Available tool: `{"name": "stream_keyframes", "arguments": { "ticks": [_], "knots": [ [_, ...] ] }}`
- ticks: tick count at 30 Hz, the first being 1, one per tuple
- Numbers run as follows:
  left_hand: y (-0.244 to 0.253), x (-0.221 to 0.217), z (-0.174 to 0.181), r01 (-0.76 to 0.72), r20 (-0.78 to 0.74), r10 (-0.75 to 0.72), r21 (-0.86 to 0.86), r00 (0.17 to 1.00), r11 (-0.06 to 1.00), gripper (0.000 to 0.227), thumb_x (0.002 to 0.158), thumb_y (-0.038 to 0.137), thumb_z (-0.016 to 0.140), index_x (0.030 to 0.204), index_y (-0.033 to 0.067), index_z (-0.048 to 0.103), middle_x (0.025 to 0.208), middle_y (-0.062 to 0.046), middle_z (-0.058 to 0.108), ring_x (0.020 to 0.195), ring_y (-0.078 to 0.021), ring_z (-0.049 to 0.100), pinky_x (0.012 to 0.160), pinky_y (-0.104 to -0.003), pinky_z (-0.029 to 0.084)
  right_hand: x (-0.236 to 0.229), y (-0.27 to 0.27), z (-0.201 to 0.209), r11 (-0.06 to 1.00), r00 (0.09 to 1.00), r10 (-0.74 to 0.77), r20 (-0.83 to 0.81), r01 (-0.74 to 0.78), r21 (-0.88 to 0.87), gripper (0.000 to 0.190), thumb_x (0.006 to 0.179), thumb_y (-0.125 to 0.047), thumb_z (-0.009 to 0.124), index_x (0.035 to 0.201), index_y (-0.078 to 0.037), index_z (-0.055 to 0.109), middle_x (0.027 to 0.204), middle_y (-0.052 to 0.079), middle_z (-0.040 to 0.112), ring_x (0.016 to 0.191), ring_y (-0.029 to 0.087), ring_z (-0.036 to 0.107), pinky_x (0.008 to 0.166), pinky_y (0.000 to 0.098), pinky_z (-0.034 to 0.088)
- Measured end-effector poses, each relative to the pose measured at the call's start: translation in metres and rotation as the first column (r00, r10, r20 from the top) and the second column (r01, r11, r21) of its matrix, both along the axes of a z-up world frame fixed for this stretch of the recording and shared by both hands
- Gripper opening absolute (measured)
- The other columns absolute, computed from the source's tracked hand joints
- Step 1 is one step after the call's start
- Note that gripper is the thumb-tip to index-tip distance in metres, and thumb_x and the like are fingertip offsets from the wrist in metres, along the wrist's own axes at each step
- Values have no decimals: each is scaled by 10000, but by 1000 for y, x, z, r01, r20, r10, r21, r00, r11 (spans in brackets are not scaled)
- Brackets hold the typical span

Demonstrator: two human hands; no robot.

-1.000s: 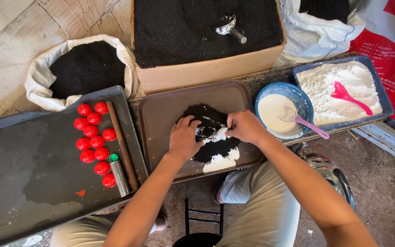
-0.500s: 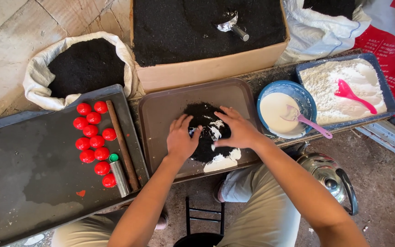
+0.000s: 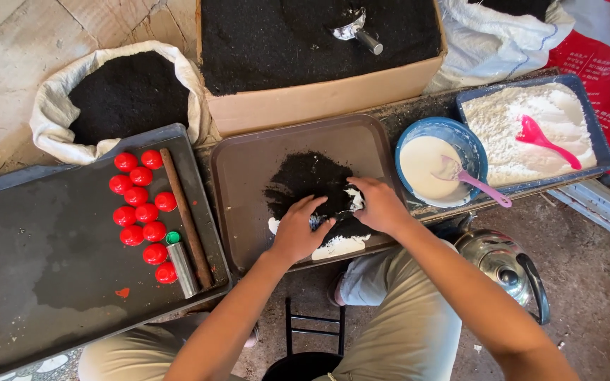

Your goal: Mixing a liquid binder into charcoal powder using a spoon and manual hand-mixing techniques.

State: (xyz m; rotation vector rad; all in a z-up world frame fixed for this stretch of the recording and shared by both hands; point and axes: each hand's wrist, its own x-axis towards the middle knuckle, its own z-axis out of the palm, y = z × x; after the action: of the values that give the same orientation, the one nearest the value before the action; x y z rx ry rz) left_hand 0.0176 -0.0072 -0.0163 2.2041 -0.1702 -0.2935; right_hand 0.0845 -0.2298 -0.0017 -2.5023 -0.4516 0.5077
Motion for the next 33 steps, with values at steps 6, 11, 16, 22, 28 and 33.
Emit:
{"name": "stream_keyframes", "arguments": {
  "ticks": [6,11,16,22,28,33],
  "knots": [
    [11,-24,6,199,157,-216,115,964,973,624,972,202,668,1547,83,457,1444,-253,553,1360,-416,528,1083,-515,476,-15,3,86,985,965,159,-207,-168,-30,736,905,-177,714,1552,-1,410,1477,281,531,1313,449,575,1065,522,519],
    [22,-45,-16,212,184,-268,274,946,938,693,932,268,727,1542,86,454,1488,-233,514,1393,-447,466,1088,-545,457,-34,-12,54,984,977,154,-150,-165,-60,739,944,-225,664,1601,-101,349,1439,262,572,1090,403,708,887,482,613],
    [21,-42,-44,268,218,-385,424,897,865,656,893,267,771,1496,146,542,1476,-196,542,1386,-449,475,1040,-521,512,-59,-19,12,886,937,339,-88,-349,-305,854,833,-288,802,1554,-87,391,1512,256,483,1301,423,582,1019,511,567],
    [22,-33,-78,279,329,-473,492,817,825,532,851,265,816,1359,174,686,1400,-145,622,1351,-426,515,967,-471,575,-68,-12,-31,910,936,353,-11,-346,-230,699,924,-136,718,1538,-22,403,1431,287,502,1286,431,577,984,479,604],
    [21,-25,-94,241,415,-451,466,790,852,465,831,286,827,1276,185,736,1319,-111,659,1299,-391,548,855,-406,625,-49,-5,-63,927,920,353,172,-319,-197,647,836,-123,802,1421,-11,548,1327,245,589,1175,386,665,886,428,636],
    [19,-20,-91,225,432,-417,428,800,875,413,849,271,818,1243,163,756,1236,-134,706,1195,-373,620,798,-397,644,-16,-5,-32,965,921,236,311,-185,-183,510,810,-142,819,1299,-74,690,1414,164,573,1232,342,647,990,399,584]
  ]
}}
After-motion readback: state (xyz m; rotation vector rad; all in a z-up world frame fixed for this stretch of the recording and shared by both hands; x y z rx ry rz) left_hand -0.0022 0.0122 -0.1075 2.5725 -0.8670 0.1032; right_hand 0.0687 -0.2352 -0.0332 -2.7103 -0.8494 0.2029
